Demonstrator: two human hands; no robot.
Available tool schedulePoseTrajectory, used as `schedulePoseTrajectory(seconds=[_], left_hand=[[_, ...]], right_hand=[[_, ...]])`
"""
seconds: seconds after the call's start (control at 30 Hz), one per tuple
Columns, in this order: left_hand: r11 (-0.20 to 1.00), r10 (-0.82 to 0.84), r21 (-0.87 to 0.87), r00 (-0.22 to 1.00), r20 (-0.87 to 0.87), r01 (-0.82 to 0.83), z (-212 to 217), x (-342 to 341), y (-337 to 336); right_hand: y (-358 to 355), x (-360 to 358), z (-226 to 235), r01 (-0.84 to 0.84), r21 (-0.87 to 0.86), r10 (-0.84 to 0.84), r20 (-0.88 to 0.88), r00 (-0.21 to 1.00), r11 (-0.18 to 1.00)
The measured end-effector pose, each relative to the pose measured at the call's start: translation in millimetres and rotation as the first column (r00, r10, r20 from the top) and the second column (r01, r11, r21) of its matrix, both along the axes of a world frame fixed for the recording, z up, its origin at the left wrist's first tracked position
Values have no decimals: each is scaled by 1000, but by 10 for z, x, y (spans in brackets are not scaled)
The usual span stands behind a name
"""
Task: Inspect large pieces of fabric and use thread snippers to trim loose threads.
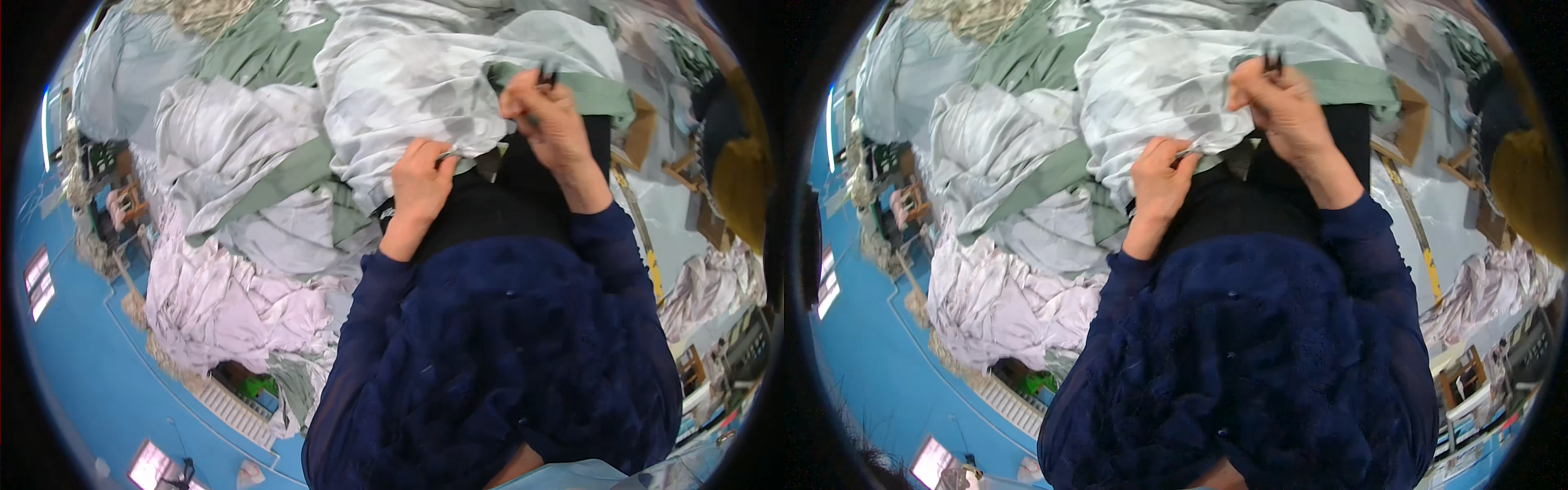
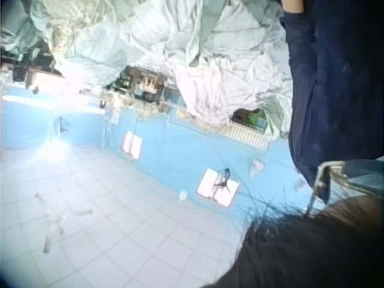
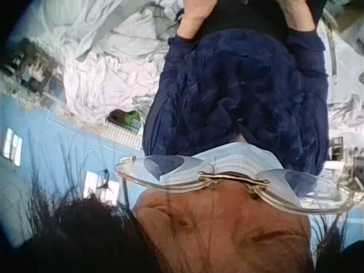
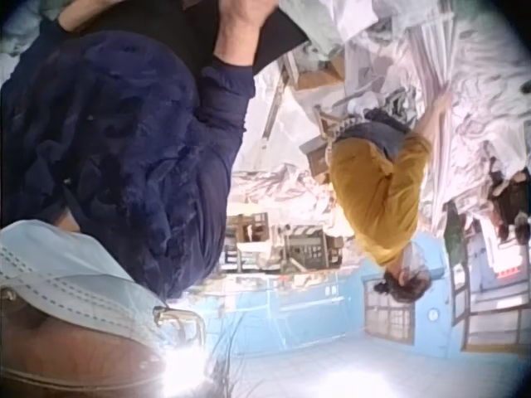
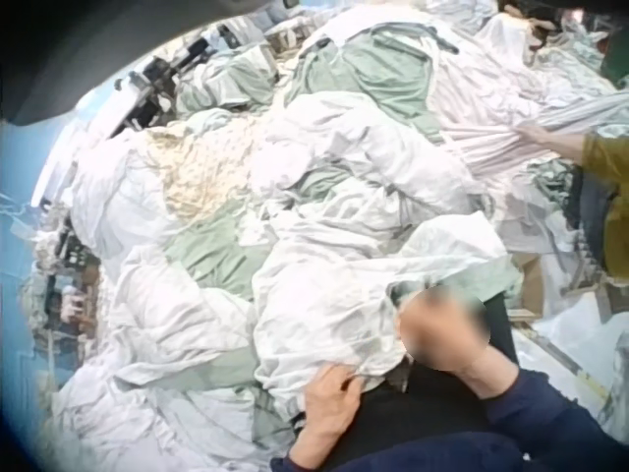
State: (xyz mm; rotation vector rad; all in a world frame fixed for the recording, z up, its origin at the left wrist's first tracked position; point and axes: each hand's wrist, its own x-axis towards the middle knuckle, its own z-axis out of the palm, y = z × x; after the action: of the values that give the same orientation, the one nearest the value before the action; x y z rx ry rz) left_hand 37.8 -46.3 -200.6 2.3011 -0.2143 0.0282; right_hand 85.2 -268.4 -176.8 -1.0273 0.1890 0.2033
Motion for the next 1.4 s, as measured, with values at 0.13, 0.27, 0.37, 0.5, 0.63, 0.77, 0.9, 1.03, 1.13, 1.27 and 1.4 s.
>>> schedulePoseTrajectory(seconds=[0.13,0.27,0.37,0.5,0.63,0.77,0.9,1.03,1.13,1.27,1.4], left_hand=[[996,-74,37,994,-80,77,130,11,17],[951,-160,260,986,-52,168,383,-6,25],[927,-199,331,979,34,177,389,-4,36],[914,-161,390,982,94,112,311,7,81],[906,-213,399,966,145,140,378,7,84],[905,-217,400,965,147,143,370,1,48],[905,-187,416,962,201,89,270,9,64],[922,-170,380,958,232,72,176,39,85],[948,-120,316,966,228,43,173,35,77],[950,-104,311,969,224,30,150,39,79],[951,-110,306,974,200,44,160,63,46]], right_hand=[[-1133,-84,151,318,-525,-238,214,947,790],[-2445,-346,-415,364,-797,-315,230,921,482],[-3036,-538,-760,-12,-964,-273,-87,958,266],[-3226,-629,-889,44,-833,-316,-159,935,552],[-3192,-613,-835,30,-881,-484,-231,844,472],[-3157,-657,-787,166,-952,-481,24,876,256],[-2329,-580,-537,383,-848,-443,202,873,367],[-1729,-535,-370,451,-847,-242,393,887,280],[-1934,-407,-589,429,-862,-491,261,831,269],[-2029,-183,-829,167,-915,-462,-25,886,368],[-2106,-130,-1089,67,-954,-485,-88,870,292]])
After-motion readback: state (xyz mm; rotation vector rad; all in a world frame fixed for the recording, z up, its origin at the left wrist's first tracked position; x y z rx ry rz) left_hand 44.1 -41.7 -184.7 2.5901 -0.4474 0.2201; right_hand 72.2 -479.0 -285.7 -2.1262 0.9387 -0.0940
